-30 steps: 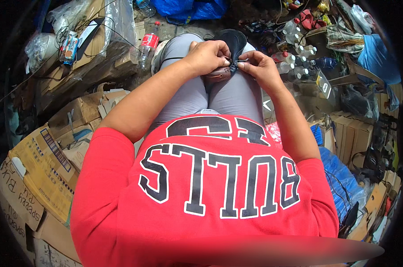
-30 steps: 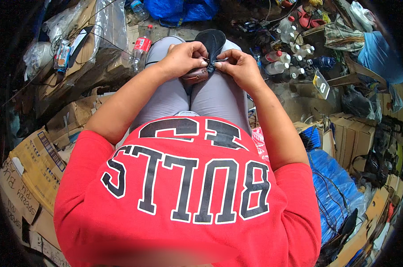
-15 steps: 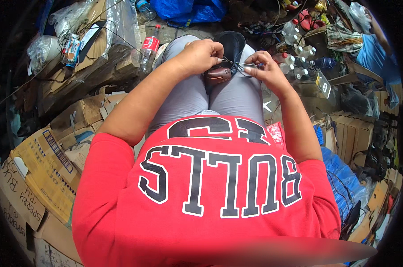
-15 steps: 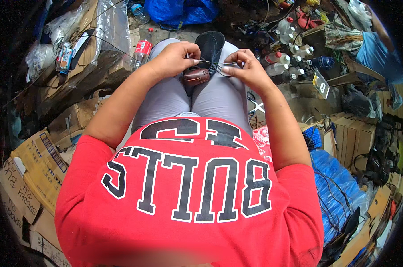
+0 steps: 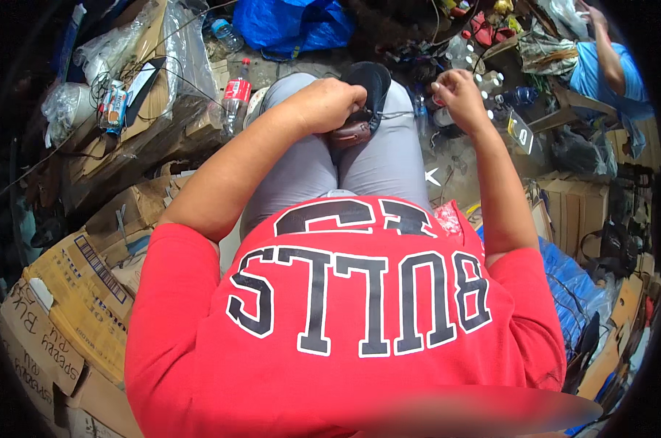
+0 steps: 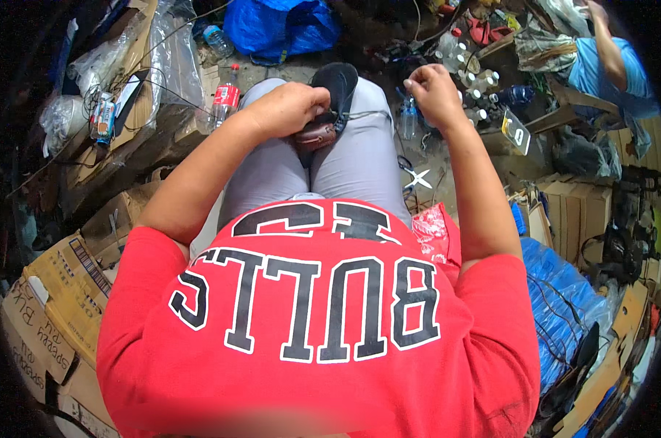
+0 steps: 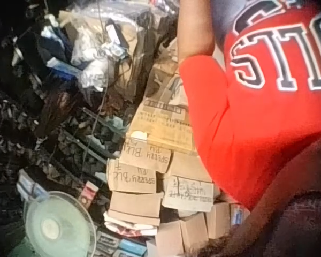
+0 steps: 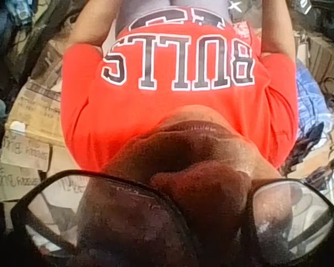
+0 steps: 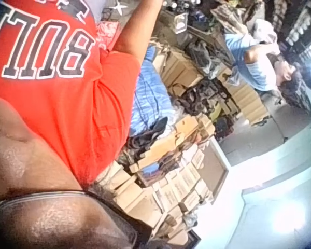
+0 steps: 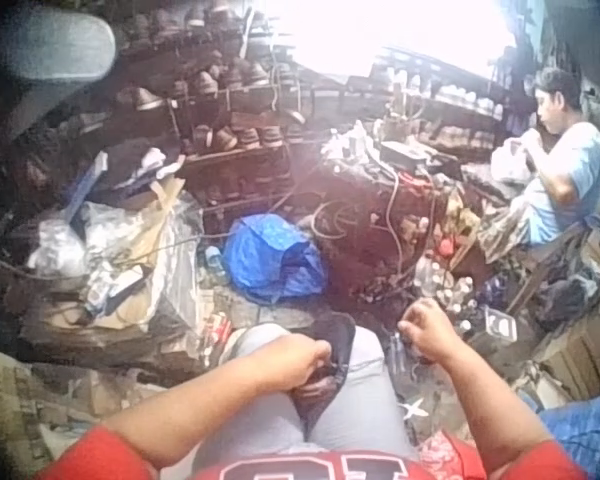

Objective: Manually stitching the upper portion of a shoe using a needle and thread.

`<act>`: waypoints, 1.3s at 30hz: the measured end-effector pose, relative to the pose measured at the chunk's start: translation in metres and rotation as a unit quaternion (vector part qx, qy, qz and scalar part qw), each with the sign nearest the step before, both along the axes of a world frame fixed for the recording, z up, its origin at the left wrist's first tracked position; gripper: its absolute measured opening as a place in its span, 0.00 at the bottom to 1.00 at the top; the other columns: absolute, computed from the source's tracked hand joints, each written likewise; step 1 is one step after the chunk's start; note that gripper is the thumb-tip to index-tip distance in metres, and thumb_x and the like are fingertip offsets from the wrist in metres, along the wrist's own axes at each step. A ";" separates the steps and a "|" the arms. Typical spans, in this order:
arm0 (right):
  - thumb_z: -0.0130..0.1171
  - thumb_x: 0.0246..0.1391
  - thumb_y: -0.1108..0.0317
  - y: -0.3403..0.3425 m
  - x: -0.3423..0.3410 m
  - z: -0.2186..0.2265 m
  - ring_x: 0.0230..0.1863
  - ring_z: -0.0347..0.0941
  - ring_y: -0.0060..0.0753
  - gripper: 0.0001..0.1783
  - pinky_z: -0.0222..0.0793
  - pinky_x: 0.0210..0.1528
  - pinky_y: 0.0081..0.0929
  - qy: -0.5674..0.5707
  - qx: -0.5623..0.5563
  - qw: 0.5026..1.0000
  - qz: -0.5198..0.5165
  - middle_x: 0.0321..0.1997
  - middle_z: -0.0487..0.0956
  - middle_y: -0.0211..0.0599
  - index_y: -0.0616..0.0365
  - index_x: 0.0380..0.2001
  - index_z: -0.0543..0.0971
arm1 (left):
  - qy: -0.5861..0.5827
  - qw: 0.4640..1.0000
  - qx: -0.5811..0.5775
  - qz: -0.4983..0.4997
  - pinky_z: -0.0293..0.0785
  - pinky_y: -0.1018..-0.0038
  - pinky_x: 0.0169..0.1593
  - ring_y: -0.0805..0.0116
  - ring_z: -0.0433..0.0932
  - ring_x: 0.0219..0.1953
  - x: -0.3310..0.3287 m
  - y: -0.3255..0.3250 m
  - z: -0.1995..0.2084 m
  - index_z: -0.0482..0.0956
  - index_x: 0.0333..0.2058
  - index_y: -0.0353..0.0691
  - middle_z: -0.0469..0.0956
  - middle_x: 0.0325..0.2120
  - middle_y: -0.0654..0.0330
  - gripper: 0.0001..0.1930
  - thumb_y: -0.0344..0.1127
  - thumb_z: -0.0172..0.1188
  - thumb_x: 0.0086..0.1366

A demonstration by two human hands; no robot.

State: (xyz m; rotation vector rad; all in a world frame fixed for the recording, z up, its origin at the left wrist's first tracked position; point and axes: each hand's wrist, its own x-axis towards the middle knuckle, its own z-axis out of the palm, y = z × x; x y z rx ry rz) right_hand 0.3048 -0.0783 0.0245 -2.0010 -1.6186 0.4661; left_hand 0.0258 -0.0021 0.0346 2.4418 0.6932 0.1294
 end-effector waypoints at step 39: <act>0.55 0.54 0.67 -0.030 -0.053 0.033 0.31 0.72 0.30 0.06 0.66 0.36 0.28 0.111 -0.063 0.989 0.073 0.29 0.75 0.37 0.57 0.32 0.74 | 0.049 0.995 0.032 0.077 0.67 0.62 0.37 0.53 0.77 0.32 0.014 -0.022 0.007 0.77 0.28 0.40 0.79 0.25 0.53 0.23 0.56 0.63 0.47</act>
